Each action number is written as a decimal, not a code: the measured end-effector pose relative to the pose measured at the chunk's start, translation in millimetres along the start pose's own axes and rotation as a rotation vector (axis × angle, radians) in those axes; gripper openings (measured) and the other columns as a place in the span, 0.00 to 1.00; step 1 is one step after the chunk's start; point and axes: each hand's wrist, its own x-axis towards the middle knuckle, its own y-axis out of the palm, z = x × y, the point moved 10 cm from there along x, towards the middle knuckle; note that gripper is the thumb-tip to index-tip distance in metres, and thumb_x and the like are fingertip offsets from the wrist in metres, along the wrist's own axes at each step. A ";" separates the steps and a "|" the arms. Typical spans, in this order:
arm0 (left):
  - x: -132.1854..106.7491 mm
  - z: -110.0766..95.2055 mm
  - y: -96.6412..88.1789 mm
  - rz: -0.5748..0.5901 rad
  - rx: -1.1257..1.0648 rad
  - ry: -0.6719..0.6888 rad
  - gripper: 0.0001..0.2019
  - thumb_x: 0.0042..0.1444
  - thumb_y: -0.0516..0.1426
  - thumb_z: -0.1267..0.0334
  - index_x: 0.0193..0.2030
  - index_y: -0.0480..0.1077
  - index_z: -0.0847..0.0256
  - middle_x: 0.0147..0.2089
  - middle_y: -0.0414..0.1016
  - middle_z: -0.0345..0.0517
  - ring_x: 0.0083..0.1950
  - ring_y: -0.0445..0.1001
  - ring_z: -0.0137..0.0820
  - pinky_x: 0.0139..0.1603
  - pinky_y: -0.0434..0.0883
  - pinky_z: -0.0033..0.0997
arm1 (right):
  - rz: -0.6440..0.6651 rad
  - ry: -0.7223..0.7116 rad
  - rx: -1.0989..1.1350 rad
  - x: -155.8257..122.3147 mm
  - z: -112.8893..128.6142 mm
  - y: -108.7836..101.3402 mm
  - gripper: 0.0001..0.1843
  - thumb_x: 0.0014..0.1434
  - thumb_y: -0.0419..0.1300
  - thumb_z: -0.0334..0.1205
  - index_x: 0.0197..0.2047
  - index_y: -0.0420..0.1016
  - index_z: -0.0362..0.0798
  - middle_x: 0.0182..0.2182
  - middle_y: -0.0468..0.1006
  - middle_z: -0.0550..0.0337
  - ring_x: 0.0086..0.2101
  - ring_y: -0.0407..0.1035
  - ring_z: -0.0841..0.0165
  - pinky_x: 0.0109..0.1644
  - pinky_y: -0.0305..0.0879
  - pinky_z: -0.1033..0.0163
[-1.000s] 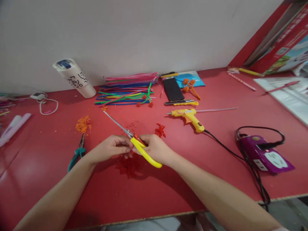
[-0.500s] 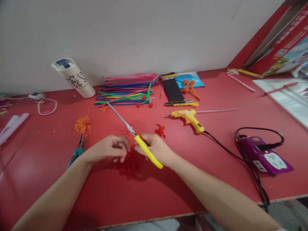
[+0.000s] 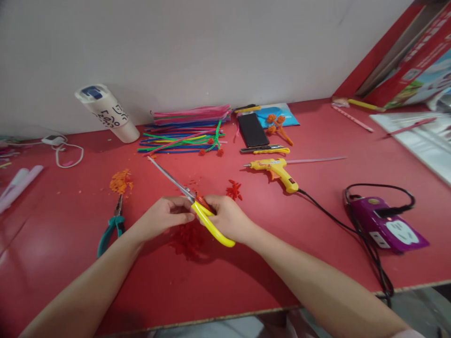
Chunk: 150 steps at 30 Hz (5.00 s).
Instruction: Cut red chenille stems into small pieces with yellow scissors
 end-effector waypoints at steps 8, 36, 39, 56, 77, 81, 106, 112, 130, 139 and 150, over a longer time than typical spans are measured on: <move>-1.8 -4.2 -3.2 -0.207 -0.039 0.011 0.06 0.43 0.58 0.65 0.29 0.70 0.64 0.29 0.71 0.43 0.31 0.69 0.29 0.35 0.65 0.29 | -0.134 0.008 0.026 0.0 -2.2 -12.7 0.03 0.43 0.53 0.35 0.24 0.61 0.46 0.15 0.55 0.72 0.17 0.50 0.79 0.20 0.47 0.71; -6.0 10.6 -50.6 -0.589 -0.745 0.051 0.06 0.41 0.59 0.69 0.26 0.65 0.63 0.26 0.70 0.37 0.28 0.69 0.22 0.31 0.64 0.22 | -0.240 -0.085 -0.999 -1.8 23.6 -33.2 0.24 0.53 0.43 0.60 0.34 0.63 0.46 0.22 0.71 0.57 0.21 0.64 0.69 0.23 0.43 0.66; -1.9 6.6 -53.4 -0.605 -0.802 0.071 0.06 0.40 0.60 0.69 0.26 0.66 0.63 0.25 0.70 0.37 0.28 0.70 0.22 0.33 0.66 0.23 | -0.218 -0.090 -1.118 -0.7 26.8 -32.1 0.25 0.55 0.39 0.59 0.33 0.63 0.46 0.22 0.72 0.55 0.21 0.65 0.67 0.23 0.41 0.65; -7.0 14.2 -44.2 -0.627 -0.845 0.156 0.02 0.44 0.58 0.69 0.28 0.69 0.62 0.26 0.72 0.38 0.28 0.70 0.23 0.34 0.67 0.25 | -0.145 -0.196 -1.313 -11.2 9.0 -30.9 0.23 0.57 0.41 0.55 0.37 0.64 0.44 0.19 0.72 0.56 0.20 0.66 0.65 0.23 0.39 0.63; -9.3 14.2 -46.3 -0.644 -0.897 0.184 0.01 0.46 0.57 0.69 0.26 0.70 0.63 0.26 0.70 0.39 0.27 0.68 0.21 0.31 0.66 0.22 | -0.121 -0.229 -1.321 -7.4 3.6 -20.6 0.20 0.57 0.43 0.53 0.33 0.64 0.45 0.17 0.71 0.57 0.18 0.65 0.65 0.22 0.38 0.64; -10.4 13.8 -46.9 -0.654 -0.916 0.196 0.01 0.46 0.57 0.70 0.27 0.71 0.64 0.26 0.70 0.39 0.26 0.68 0.21 0.31 0.66 0.22 | -0.133 -0.222 -1.339 -7.8 2.5 -21.8 0.22 0.57 0.42 0.54 0.34 0.64 0.44 0.17 0.72 0.57 0.19 0.66 0.65 0.22 0.37 0.65; -11.1 13.4 -48.5 -0.666 -0.905 0.209 0.02 0.48 0.57 0.70 0.27 0.71 0.64 0.26 0.71 0.39 0.27 0.68 0.21 0.32 0.65 0.21 | -0.202 -0.237 -1.391 -9.2 7.2 -23.1 0.21 0.56 0.43 0.55 0.29 0.63 0.46 0.14 0.70 0.58 0.16 0.65 0.66 0.21 0.34 0.65; -12.9 13.3 -50.3 -0.693 -0.879 0.216 0.02 0.47 0.57 0.69 0.27 0.71 0.63 0.26 0.71 0.39 0.28 0.69 0.20 0.33 0.66 0.21 | -0.246 -0.273 -1.404 -11.6 13.0 -23.6 0.20 0.55 0.46 0.55 0.27 0.63 0.47 0.13 0.70 0.59 0.16 0.65 0.65 0.21 0.34 0.66; 1.7 10.6 23.3 -0.083 -0.858 -0.118 0.04 0.46 0.58 0.67 0.27 0.70 0.66 0.25 0.73 0.44 0.23 0.70 0.22 0.25 0.65 0.20 | -0.179 0.037 -0.121 -9.1 -7.4 -28.9 0.12 0.50 0.53 0.48 0.29 0.62 0.48 0.14 0.59 0.71 0.14 0.54 0.77 0.17 0.50 0.70; -0.8 12.2 37.4 0.007 -0.702 -0.202 0.04 0.44 0.59 0.67 0.27 0.71 0.66 0.23 0.72 0.44 0.22 0.69 0.23 0.25 0.66 0.21 | -0.136 0.152 0.190 -12.0 -15.6 -16.7 0.13 0.48 0.54 0.49 0.30 0.61 0.48 0.10 0.57 0.75 0.09 0.50 0.79 0.11 0.48 0.72; -7.6 -14.2 2.7 -0.382 -0.043 0.150 0.04 0.43 0.57 0.70 0.25 0.73 0.59 0.25 0.73 0.42 0.27 0.69 0.29 0.31 0.66 0.27 | -0.254 -0.051 -0.184 -11.5 5.5 -27.8 0.07 0.48 0.52 0.38 0.23 0.57 0.48 0.18 0.57 0.69 0.19 0.53 0.77 0.22 0.50 0.71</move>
